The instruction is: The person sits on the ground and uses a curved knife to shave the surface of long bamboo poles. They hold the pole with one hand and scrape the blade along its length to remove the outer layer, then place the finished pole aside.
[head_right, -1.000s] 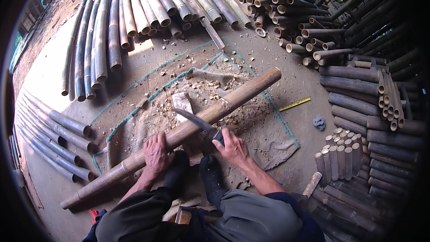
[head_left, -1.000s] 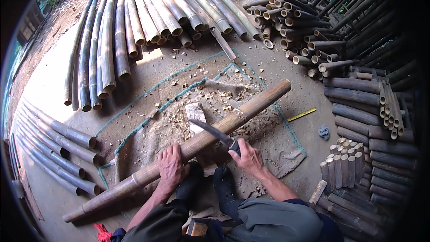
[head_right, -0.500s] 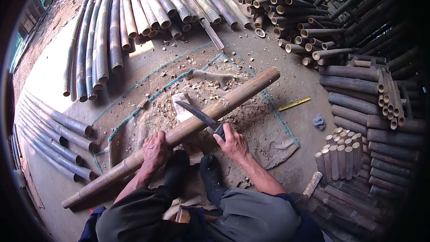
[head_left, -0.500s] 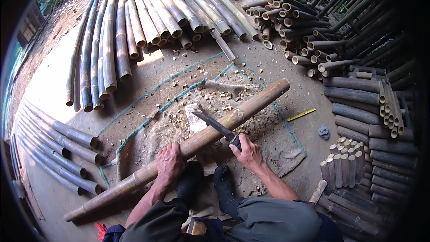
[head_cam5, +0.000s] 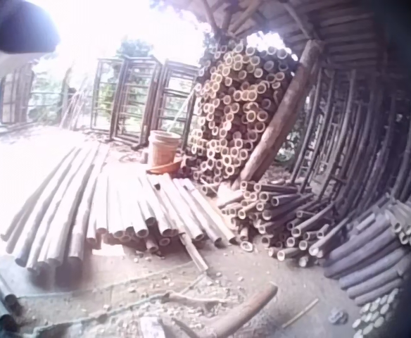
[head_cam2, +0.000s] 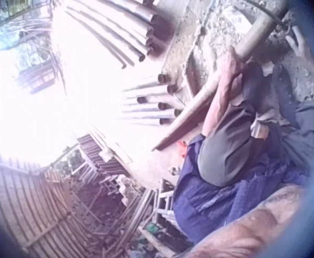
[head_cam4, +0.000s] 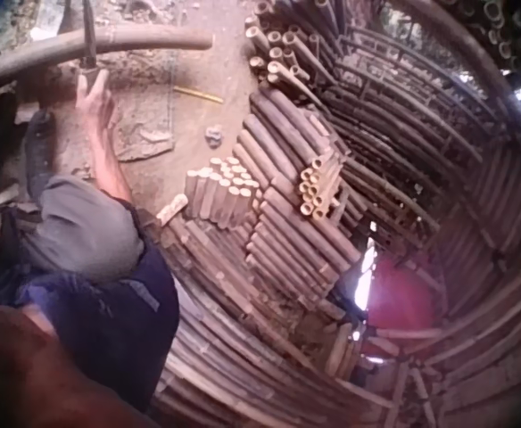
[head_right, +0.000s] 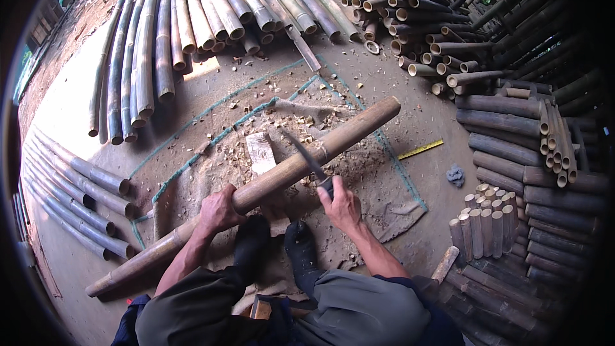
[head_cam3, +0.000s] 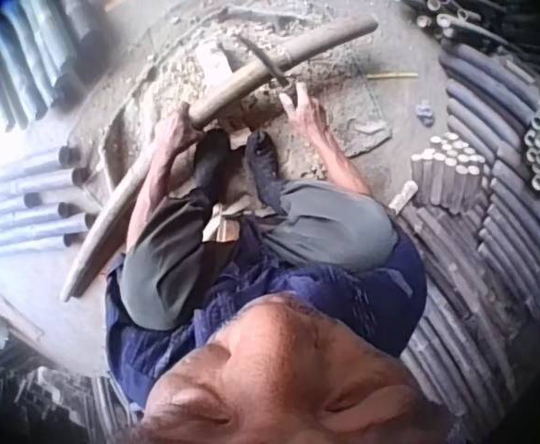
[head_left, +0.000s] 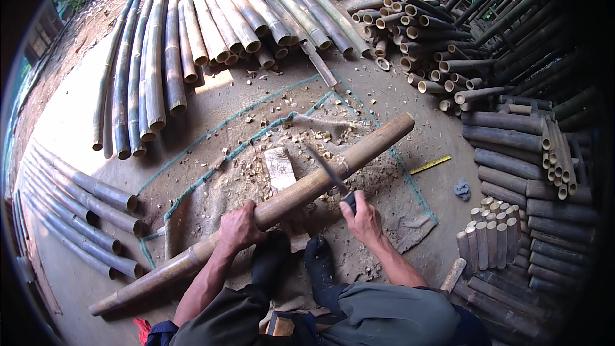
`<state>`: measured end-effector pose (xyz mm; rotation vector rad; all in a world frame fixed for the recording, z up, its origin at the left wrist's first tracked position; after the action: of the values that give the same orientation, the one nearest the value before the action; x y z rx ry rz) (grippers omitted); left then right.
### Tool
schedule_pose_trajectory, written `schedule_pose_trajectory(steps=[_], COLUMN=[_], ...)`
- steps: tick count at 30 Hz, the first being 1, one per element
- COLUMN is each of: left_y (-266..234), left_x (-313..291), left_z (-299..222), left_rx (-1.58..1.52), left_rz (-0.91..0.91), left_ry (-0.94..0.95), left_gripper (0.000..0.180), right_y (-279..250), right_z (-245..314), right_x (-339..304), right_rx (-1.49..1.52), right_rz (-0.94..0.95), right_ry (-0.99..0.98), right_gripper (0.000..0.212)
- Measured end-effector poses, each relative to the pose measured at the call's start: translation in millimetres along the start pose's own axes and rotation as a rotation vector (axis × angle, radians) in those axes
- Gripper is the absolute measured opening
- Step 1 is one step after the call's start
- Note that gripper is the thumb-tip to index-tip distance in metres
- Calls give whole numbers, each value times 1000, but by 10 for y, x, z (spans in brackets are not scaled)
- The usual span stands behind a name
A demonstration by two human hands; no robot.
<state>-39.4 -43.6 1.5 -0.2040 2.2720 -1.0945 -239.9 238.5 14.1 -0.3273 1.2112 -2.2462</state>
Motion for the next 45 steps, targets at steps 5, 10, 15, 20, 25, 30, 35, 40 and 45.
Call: schedule_pose_trajectory(steps=[5, 10, 15, 20, 25, 30, 35, 40, 45], left_y=[-38, -100, -135, 185, 260, 235, 128, 37, -27], left_x=[70, 41, 3, -214, -182, -79, -63, -38, 29], left_z=[-104, 1, -18, -234, -158, -140, -194, -151, -125], left_rx=[-66, -138, -178, 166, 220, 171, 72, -37, -51], left_rz=[-38, -79, -17, -344, -391, -335, -226, -123, -138], left_ry=[113, 176, 133, 192, 129, 108, 100, 84, 174], left_gripper=[61, 67, 67, 76, 58, 40, 46, 53, 61], right_y=[-34, 6, 97, 14, 118, 106, 28, 64, 87], right_z=[-460, -40, -24, -361, -154, -347, -328, -211, -399], right_x=[59, -55, -47, 53, 12, 79, 38, -7, 116], right_rx=[118, -134, 129, 88, -3, 197, 21, -42, 99], right_rz=[-305, -1, -13, -277, 33, -203, -152, 70, -161], right_ry=[251, -53, 122, 260, -32, 138, 191, -82, 116], right_gripper=[40, 42, 44, 42, 41, 41, 42, 43, 44])
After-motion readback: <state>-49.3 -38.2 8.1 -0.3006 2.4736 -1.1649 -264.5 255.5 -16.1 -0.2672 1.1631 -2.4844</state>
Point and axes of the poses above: each hand's wrist, its own x-axis towards the middle knuckle, its own y-axis out of the palm, z = x × y, the point moved 4 cm from there along x, towards the middle knuckle, and after that the axes turned 1 degree about y, right-handed, at the moved point
